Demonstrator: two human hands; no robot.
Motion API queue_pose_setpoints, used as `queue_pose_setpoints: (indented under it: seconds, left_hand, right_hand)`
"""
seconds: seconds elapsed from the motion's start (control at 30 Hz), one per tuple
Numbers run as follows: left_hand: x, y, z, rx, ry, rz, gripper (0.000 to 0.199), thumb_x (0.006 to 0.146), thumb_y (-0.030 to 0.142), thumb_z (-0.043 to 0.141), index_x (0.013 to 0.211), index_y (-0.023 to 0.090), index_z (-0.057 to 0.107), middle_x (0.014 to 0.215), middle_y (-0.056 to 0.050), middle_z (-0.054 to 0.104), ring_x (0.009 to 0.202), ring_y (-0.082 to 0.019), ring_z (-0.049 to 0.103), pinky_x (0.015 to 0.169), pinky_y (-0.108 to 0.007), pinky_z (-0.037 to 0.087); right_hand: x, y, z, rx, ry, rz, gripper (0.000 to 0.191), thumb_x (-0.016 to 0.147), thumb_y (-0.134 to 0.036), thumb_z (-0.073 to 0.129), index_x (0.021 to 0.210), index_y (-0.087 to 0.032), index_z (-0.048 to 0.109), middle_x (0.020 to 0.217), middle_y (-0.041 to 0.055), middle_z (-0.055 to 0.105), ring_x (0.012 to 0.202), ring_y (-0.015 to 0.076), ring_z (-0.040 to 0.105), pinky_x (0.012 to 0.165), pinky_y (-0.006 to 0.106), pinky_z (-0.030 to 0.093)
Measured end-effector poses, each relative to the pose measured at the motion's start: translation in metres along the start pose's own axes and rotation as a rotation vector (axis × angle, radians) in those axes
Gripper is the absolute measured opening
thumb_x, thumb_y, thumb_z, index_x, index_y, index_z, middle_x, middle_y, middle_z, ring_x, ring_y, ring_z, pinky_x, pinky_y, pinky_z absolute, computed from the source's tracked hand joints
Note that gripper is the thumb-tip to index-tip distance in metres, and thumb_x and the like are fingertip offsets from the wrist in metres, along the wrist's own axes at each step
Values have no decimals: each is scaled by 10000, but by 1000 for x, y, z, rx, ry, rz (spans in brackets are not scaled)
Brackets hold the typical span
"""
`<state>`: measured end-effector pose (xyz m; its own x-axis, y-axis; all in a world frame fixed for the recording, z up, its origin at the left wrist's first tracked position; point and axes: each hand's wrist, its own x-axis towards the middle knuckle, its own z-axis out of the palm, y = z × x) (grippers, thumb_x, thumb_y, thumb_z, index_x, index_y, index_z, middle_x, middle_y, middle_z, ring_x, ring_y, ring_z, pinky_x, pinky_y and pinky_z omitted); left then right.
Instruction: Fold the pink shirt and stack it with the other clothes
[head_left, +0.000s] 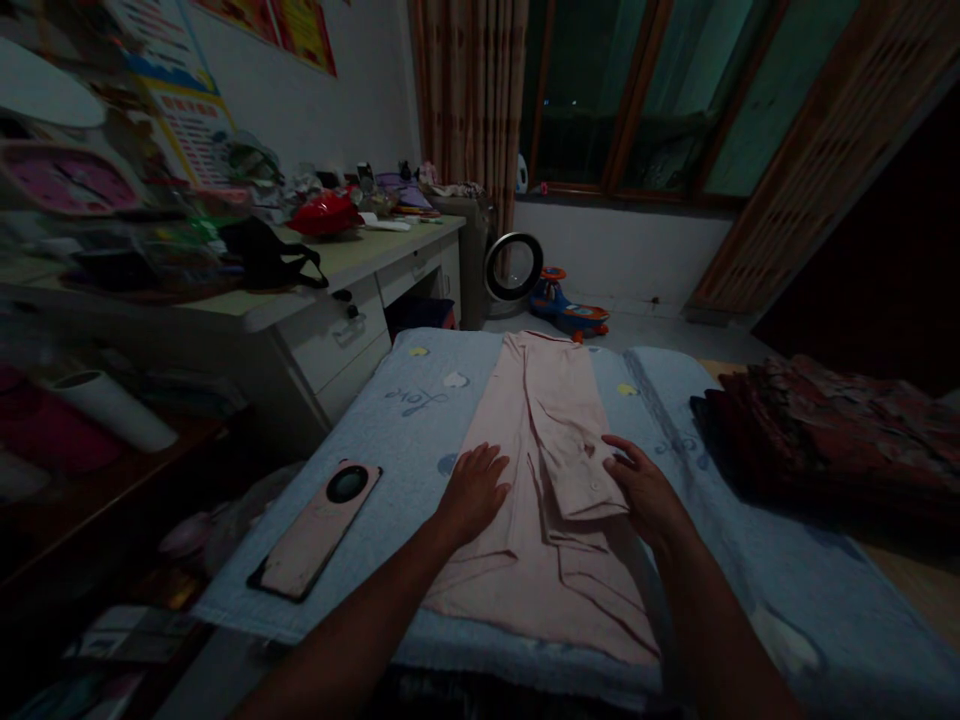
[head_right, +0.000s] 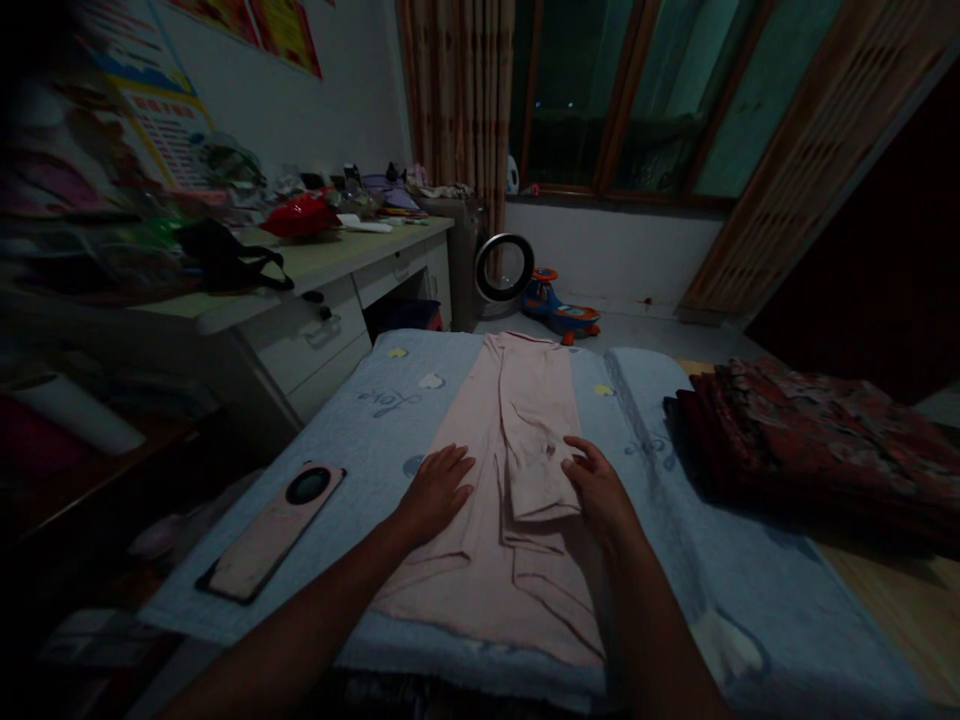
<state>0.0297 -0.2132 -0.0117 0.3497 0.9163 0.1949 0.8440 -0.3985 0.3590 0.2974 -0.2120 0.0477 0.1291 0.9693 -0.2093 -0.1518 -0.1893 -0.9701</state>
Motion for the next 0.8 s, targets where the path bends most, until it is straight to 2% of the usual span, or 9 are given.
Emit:
queue_pose_setpoints:
  seconds: [0.13, 0.23, 0.33, 0.43, 0.57, 0.67, 0.73, 0.8]
  left_hand:
    - [0, 11, -11, -357, 46, -26, 333, 955, 263, 410, 1206, 176, 611, 1393, -117, 534, 1326, -223, 450, 1138, -420, 327]
    - [1, 24, -16, -747, 1, -127, 356, 973, 346, 386, 1229, 191, 579, 1314, -97, 586, 1232, -197, 533, 1078, -373, 399]
    - [5, 31, -11, -1078, -71, -307, 434, 953, 379, 436, 1346, 196, 450, 1273, -102, 600, 1121, -186, 606, 970, -347, 478]
    - [11, 33, -3, -1251, -71, -403, 475, 925, 371, 494, 1355, 187, 406, 1250, -115, 591, 1053, -178, 632, 910, -328, 501]
    - [16, 39, -1, -1372, -53, -429, 548, 828, 264, 604, 1333, 168, 412, 1191, -119, 599, 982, -184, 651, 863, -330, 521]
    - [15, 47, -12, -1363, -15, -354, 624, 773, 151, 588, 1364, 174, 391, 1234, -122, 587, 1014, -194, 646, 860, -332, 533]
    - [12, 51, -22, -1246, 35, -254, 582, 782, 128, 547, 1352, 188, 439, 1286, -113, 571, 1109, -208, 612, 923, -349, 516]
    - [6, 51, -31, -1030, 98, -161, 527, 787, 114, 521, 1305, 207, 526, 1349, -92, 533, 1233, -220, 532, 1042, -380, 445]
  right_hand:
    - [-10, -2, 23, 135, -62, 31, 607, 569, -300, 804, 1138, -267, 595, 852, -10, 650, 721, 173, 631, 644, 296, 519]
    - [-15, -2, 36, 192, -108, 28, 641, 563, -268, 806, 1163, -268, 582, 919, 7, 680, 782, 185, 654, 702, 311, 532]
    - [-17, 0, 43, 240, -119, 21, 623, 550, -244, 805, 1135, -266, 593, 988, 19, 692, 838, 195, 666, 746, 320, 535]
    - [-17, 3, 44, 241, -121, 15, 569, 559, -248, 795, 1098, -254, 615, 972, 20, 688, 821, 197, 668, 729, 324, 535]
    - [-17, 7, 42, 212, -132, 29, 533, 561, -247, 794, 1068, -242, 629, 940, 20, 682, 794, 191, 656, 713, 316, 524]
    - [-19, 8, 40, 186, -160, 50, 510, 580, -255, 784, 1066, -240, 629, 930, 21, 679, 768, 182, 638, 684, 305, 512]
    - [-20, 9, 40, 154, -175, 49, 487, 594, -248, 771, 1060, -228, 632, 828, -1, 659, 673, 149, 598, 616, 269, 481]
    - [-22, 10, 42, 118, -192, 51, 457, 599, -242, 763, 1038, -215, 635, 734, -26, 622, 584, 116, 540, 550, 236, 431]
